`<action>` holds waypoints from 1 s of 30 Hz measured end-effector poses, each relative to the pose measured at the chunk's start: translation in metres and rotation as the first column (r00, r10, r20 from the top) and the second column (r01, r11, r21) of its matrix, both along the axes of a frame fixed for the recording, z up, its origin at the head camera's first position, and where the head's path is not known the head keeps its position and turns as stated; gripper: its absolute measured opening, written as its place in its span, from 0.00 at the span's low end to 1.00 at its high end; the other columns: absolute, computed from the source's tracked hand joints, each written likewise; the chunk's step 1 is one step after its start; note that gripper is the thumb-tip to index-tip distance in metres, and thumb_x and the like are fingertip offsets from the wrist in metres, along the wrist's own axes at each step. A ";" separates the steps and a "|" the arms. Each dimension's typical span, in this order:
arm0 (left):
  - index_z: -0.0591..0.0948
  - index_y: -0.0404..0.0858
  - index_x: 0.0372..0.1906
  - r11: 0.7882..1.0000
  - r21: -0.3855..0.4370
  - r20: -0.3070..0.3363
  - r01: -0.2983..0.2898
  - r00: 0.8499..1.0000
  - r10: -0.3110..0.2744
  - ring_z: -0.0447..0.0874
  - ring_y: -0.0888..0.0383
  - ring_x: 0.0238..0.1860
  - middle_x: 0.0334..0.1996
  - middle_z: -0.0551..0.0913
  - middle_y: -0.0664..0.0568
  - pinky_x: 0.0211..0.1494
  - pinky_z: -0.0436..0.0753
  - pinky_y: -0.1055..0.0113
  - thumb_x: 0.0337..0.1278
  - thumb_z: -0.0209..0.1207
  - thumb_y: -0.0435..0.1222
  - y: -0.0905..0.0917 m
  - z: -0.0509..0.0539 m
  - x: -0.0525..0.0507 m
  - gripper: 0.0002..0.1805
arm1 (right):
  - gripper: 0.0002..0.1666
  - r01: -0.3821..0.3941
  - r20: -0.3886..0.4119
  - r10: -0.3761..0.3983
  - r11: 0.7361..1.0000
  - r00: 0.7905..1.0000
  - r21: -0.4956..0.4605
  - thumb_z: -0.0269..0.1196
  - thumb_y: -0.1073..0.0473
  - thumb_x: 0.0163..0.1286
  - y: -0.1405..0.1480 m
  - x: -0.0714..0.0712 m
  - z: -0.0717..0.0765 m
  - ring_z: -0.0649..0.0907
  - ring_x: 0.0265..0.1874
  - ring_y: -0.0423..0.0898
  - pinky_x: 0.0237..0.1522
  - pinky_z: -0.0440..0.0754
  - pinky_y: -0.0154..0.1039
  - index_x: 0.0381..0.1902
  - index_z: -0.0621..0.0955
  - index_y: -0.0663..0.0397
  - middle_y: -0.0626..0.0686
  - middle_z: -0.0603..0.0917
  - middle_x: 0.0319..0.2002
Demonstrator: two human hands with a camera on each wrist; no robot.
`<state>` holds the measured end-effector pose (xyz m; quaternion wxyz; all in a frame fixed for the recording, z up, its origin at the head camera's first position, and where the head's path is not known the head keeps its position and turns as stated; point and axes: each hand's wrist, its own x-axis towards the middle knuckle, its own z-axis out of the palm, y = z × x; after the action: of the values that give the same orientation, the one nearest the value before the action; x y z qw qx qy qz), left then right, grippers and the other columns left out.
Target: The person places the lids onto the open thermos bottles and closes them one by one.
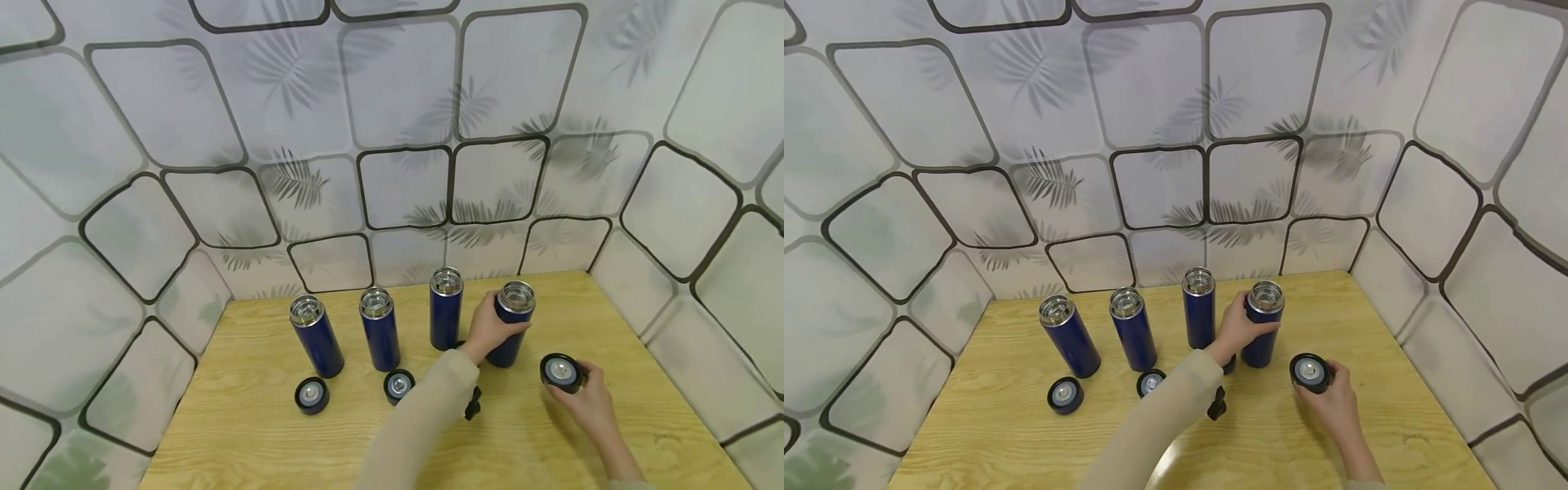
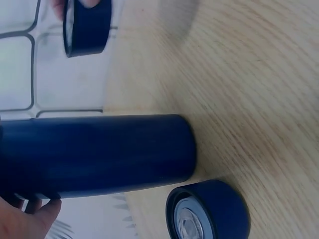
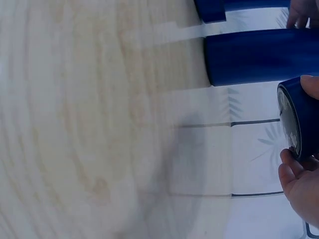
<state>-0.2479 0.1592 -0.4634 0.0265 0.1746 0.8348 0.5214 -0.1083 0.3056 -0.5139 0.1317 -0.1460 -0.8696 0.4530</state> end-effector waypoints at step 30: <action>0.69 0.43 0.55 0.992 0.056 -0.069 0.109 0.992 -0.105 0.73 0.66 0.45 0.46 0.75 0.60 0.46 0.73 0.68 0.32 0.71 0.43 -0.070 -0.007 0.052 0.38 | 0.37 -0.319 -0.449 0.175 0.910 0.876 -0.266 0.60 0.79 0.51 -0.033 -0.010 0.057 0.68 0.47 0.31 0.44 0.66 0.18 0.57 0.57 0.67 0.48 0.62 0.49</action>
<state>-0.1961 0.0889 -0.4705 0.0218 0.2371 0.8088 0.5378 -0.1184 0.2730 -0.4570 0.2274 0.0476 -0.7440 0.6265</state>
